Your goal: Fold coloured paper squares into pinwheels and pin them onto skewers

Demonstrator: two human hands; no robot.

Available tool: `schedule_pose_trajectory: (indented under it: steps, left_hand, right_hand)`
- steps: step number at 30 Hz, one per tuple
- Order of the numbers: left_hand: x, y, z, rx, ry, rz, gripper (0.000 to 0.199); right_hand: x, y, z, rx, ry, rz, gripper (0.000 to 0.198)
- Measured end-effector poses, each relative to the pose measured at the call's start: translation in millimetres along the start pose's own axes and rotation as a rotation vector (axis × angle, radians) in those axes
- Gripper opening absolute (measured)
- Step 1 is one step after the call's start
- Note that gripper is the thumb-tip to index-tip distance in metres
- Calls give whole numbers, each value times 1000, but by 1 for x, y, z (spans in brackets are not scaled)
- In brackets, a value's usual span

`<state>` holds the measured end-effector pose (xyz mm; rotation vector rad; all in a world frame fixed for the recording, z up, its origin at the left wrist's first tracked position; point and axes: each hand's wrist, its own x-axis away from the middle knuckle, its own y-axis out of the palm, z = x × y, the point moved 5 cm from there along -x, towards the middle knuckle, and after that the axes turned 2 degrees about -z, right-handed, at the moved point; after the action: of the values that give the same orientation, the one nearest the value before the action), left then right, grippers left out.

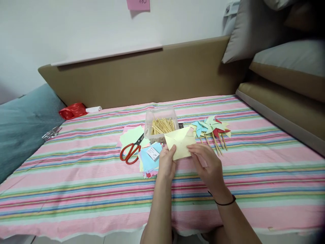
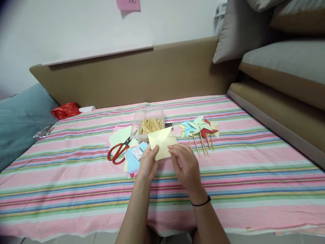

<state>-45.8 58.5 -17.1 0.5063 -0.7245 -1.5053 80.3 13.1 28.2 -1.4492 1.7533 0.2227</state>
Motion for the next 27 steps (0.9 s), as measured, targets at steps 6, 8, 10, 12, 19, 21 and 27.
schedule_pose_trajectory:
  steps: [6, 8, 10, 12, 19, 21, 27]
  left_hand:
    - [2, 2, -1, 65, 41, 64, 30]
    - [3, 3, 0, 101, 77, 87, 32]
    - [4, 5, 1, 141, 97, 85, 35]
    - [5, 8, 1, 182, 96, 69, 36]
    - [6, 12, -1, 306, 66, 73, 35]
    - [6, 12, 1, 321, 79, 78, 38]
    - [5, 7, 1, 351, 60, 148, 39]
  right_hand:
    - [0, -12, 20, -7, 216, 106, 16]
    - [1, -8, 26, -93, 292, 49, 20]
    - [3, -4, 32, -205, 374, -6, 25]
    - [6, 0, 35, -350, 455, -43, 31]
    - [9, 21, 29, -698, 565, -64, 34]
    - [11, 27, 29, -747, 597, -39, 36]
    - [9, 39, 21, -750, 617, -89, 34]
